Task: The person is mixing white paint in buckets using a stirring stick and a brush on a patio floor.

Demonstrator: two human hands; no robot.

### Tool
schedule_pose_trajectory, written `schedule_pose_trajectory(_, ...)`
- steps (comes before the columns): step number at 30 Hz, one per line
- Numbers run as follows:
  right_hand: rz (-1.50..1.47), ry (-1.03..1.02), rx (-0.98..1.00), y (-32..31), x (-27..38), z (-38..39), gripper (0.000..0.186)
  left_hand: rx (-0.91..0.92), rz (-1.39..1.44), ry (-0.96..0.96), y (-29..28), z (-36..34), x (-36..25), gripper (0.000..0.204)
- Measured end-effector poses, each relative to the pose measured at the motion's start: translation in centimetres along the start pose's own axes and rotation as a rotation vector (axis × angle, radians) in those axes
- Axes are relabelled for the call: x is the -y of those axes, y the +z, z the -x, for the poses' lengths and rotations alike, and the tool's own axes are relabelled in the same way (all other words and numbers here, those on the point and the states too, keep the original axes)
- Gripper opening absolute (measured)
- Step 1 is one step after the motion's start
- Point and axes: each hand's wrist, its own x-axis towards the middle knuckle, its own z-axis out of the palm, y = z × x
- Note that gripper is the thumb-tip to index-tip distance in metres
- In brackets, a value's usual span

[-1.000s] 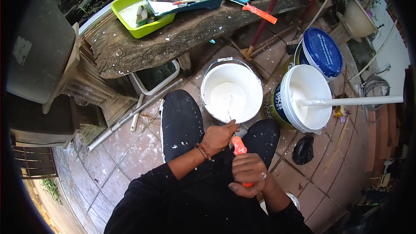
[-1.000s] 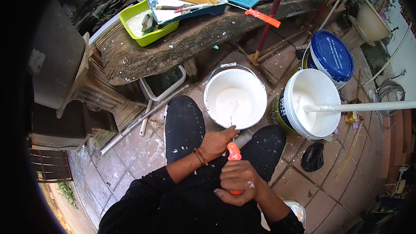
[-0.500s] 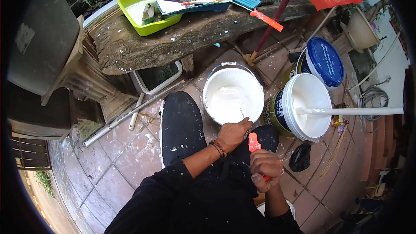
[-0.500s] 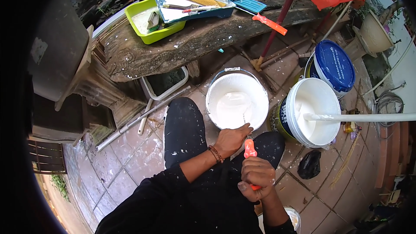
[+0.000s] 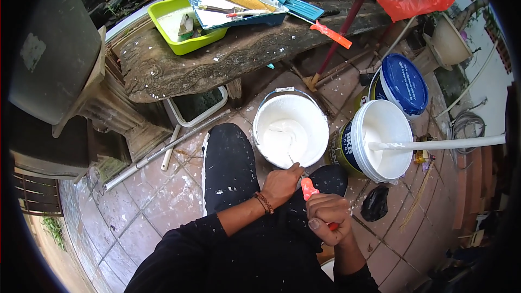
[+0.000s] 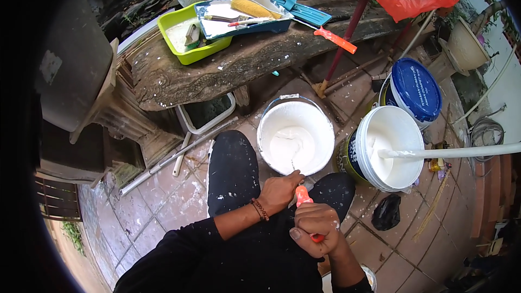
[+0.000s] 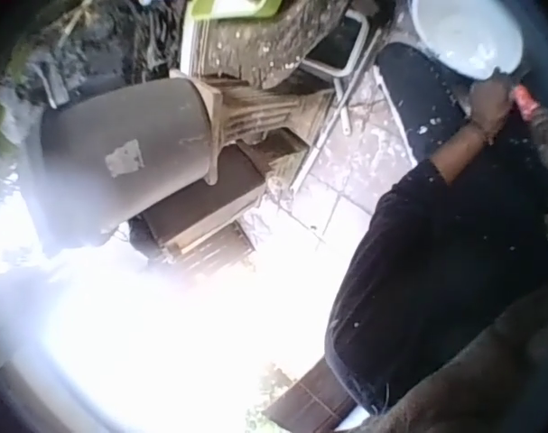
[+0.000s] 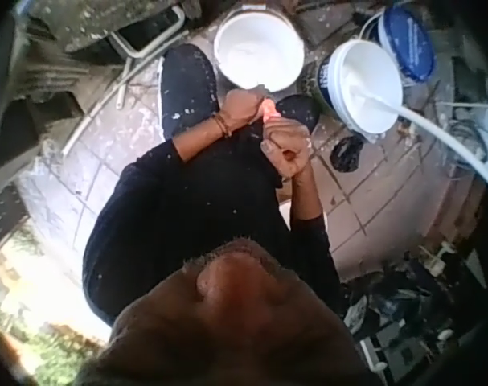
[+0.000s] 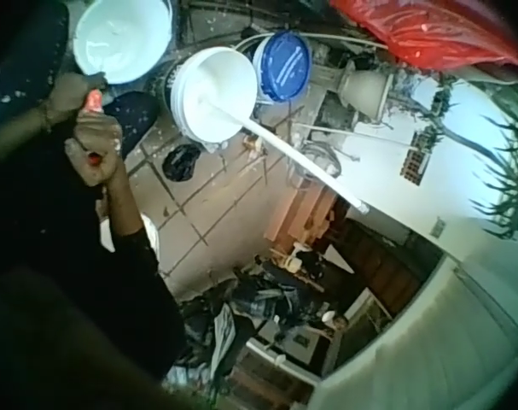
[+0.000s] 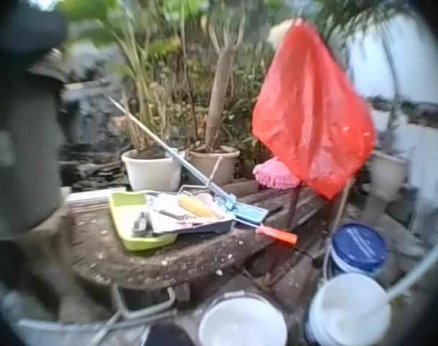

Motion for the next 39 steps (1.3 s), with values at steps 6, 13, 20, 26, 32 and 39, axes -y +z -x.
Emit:
schedule_pose_trajectory(6, 0.001, 0.061, -0.279, 0.3, 2.9, -0.2, 0.039, 0.127, 0.124, -0.035, -1.1, -0.3, -3.7, 0.018)
schedule_pose_trajectory(13, 0.011, -0.021, -0.421, 0.6, 0.2, 1.3, 0.042, 0.063, 0.084, -0.004, 0.9, -2.0, -1.6, 0.024)
schedule_pose_trajectory(20, 0.019, -0.093, -0.533, 2.3, -4.1, 2.8, 0.039, 0.025, -0.035, 0.041, 1.7, -3.7, 1.7, 0.016)
schedule_pose_trajectory(26, -0.056, -0.074, -0.636, 1.1, -3.7, 0.1, 0.036, 0.047, -0.013, 0.027, 1.6, -4.9, 1.5, 0.020)
schedule_pose_trajectory(32, -0.157, -0.012, -0.748, -1.1, -2.6, -6.3, 0.042, -0.012, -0.034, -0.044, -1.2, -6.1, 0.2, 0.018)
schedule_pose_trajectory(39, -0.139, 0.031, -0.693, -1.5, -3.3, -10.5, 0.042, 0.038, -0.177, -0.004, -4.2, -7.3, 1.3, 0.024)
